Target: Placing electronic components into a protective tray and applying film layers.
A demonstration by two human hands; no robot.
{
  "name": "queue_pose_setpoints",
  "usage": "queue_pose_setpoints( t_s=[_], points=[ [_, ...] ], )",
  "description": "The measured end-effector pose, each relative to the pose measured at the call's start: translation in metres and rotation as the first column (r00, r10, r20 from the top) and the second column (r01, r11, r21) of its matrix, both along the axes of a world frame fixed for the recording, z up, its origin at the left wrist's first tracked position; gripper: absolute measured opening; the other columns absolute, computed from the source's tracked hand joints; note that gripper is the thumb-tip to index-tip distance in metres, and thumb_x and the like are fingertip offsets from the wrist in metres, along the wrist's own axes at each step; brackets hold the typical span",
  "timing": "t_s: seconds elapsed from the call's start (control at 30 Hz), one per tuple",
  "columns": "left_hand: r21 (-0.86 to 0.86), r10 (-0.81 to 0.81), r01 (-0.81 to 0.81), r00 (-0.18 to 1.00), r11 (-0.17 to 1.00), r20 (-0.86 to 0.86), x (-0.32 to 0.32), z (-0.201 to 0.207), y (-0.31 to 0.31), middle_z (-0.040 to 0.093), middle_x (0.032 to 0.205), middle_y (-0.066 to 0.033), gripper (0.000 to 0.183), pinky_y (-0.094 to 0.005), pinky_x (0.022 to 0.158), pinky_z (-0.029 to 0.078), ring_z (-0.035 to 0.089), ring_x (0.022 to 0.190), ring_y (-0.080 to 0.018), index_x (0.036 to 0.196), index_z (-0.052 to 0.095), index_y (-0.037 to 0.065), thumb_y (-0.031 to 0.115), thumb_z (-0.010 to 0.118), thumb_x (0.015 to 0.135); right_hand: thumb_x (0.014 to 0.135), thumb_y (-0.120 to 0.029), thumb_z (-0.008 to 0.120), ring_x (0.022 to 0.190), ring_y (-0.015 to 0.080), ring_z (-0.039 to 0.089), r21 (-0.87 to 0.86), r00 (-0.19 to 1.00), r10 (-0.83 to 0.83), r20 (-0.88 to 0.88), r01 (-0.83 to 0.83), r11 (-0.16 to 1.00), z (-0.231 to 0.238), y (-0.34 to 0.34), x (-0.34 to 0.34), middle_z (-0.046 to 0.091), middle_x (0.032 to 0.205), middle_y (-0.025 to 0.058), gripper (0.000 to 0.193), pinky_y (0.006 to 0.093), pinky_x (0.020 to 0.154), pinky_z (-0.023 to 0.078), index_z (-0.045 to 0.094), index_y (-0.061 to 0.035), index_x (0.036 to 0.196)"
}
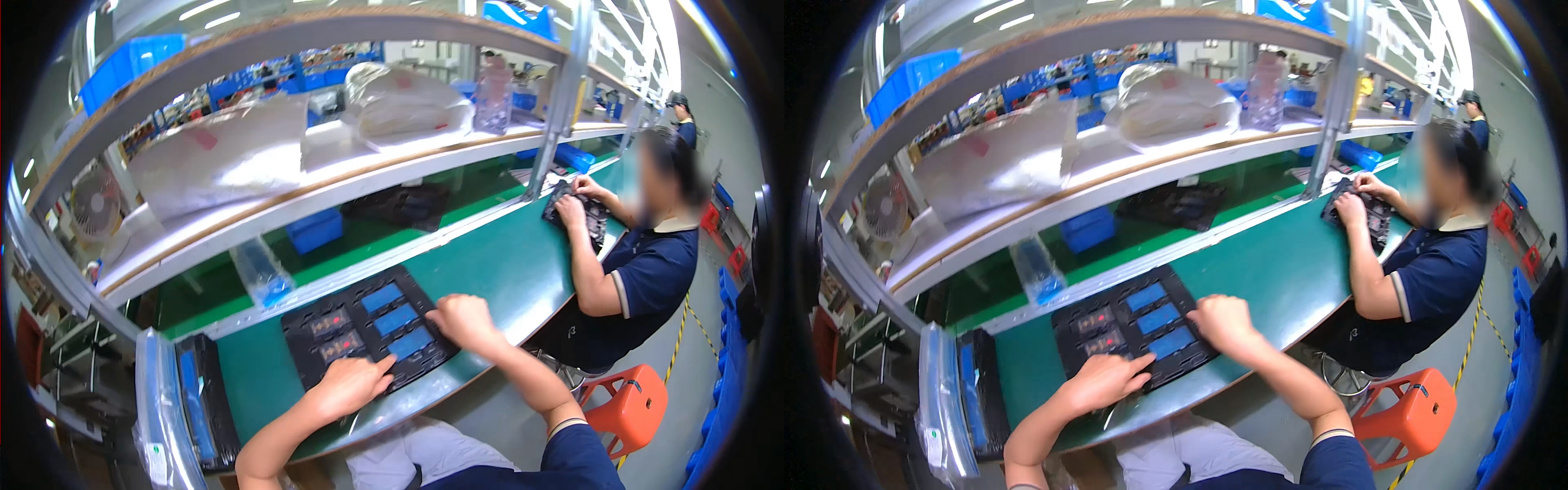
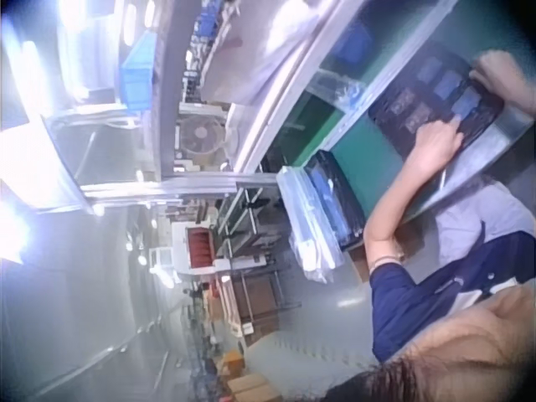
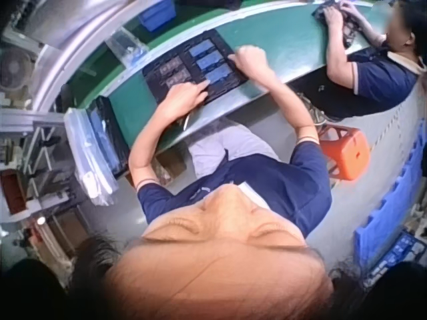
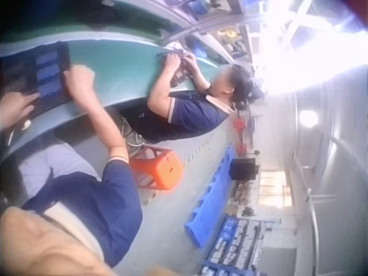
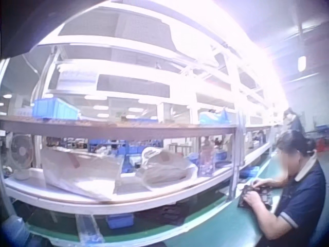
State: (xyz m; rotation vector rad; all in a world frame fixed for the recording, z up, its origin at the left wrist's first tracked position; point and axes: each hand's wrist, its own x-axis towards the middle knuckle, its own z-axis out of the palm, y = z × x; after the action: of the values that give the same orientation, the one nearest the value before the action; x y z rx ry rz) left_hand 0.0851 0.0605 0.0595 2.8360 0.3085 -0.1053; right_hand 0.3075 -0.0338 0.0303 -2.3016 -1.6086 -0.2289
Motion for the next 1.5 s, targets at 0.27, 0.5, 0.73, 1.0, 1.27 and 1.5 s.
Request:
queue_pose_setpoints(
  t_s=[0.27,0.5,0.73,1.0,1.27,1.5],
  points=[
    [-0.146,0.223,-0.170,0.676,0.975,0.702,-0.012,0.037,0.001,0.064,0.077,-0.0110,0.047,-0.0332,0.067,0.049,0.062,0.071,-0.0226,0.122,0.052,0.001,-0.002,0.062,0.077,0.095,-0.045,0.039,0.082,0.0311,0.058,0.402,0.518,0.639,-0.568,-0.503,0.765,0.016,0.056,-0.047,0.058,0.080,0.0186,0.050,0.0400,0.076,0.044,0.059,0.0003,0.093],
    [-0.674,0.659,-0.091,0.341,0.733,0.670,-0.019,-0.003,0.032,0.064,0.095,-0.0092,0.051,-0.0209,0.074,0.046,0.058,0.083,-0.0103,0.133,0.038,-0.005,-0.008,0.053,0.084,0.086,-0.042,0.062,0.065,0.0057,0.054,0.359,-0.096,0.367,-0.925,-0.538,0.763,0.009,0.102,-0.027,0.058,0.072,0.0000,0.037,0.0197,0.057,0.043,0.061,-0.0048,0.082],
    [-0.724,0.718,-0.109,0.292,0.681,0.632,-0.014,-0.040,0.045,0.055,0.121,-0.0107,0.058,-0.0205,0.073,0.048,0.051,0.085,-0.0071,0.137,0.031,-0.002,-0.006,0.055,0.085,0.089,-0.022,0.059,0.079,0.0102,0.058,0.296,-0.054,0.315,-0.948,-0.522,0.800,-0.029,0.099,-0.020,0.061,0.081,0.0029,0.022,0.0244,0.072,0.048,0.065,-0.0018,0.096],
    [-0.758,0.699,-0.102,0.481,0.644,0.529,-0.028,-0.030,0.013,0.046,0.128,-0.0107,0.064,-0.0273,0.086,0.049,0.050,0.108,-0.0142,0.139,0.031,0.005,-0.003,0.060,0.083,0.087,-0.011,0.058,0.079,0.0118,0.057,0.363,0.006,0.410,-0.912,-0.452,0.815,-0.017,0.077,-0.031,0.056,0.100,0.0071,0.015,0.0240,0.070,0.047,0.062,0.0019,0.083],
    [-0.728,0.687,-0.146,0.493,0.670,0.534,-0.038,-0.026,0.007,0.056,0.113,-0.0050,0.053,-0.0319,0.086,0.048,0.053,0.106,-0.0157,0.128,0.049,0.012,0.006,0.067,0.079,0.075,-0.008,0.073,0.075,0.0180,0.060,0.536,0.320,0.765,-0.559,-0.565,0.627,-0.007,0.062,-0.051,0.061,0.088,0.0119,0.017,0.0278,0.067,0.048,0.062,0.0019,0.082],
    [-0.817,0.679,0.127,0.492,0.563,0.545,-0.025,-0.040,0.024,0.058,0.109,-0.0065,0.027,-0.0306,0.090,0.044,0.053,0.108,-0.0143,0.116,0.055,0.002,0.008,0.056,0.089,0.079,-0.004,0.068,0.071,0.0113,0.047,0.554,0.468,0.719,-0.514,-0.459,0.695,0.006,0.043,-0.054,0.051,0.100,0.0051,0.009,0.0209,0.059,0.039,0.061,-0.0004,0.083]
  ],
)
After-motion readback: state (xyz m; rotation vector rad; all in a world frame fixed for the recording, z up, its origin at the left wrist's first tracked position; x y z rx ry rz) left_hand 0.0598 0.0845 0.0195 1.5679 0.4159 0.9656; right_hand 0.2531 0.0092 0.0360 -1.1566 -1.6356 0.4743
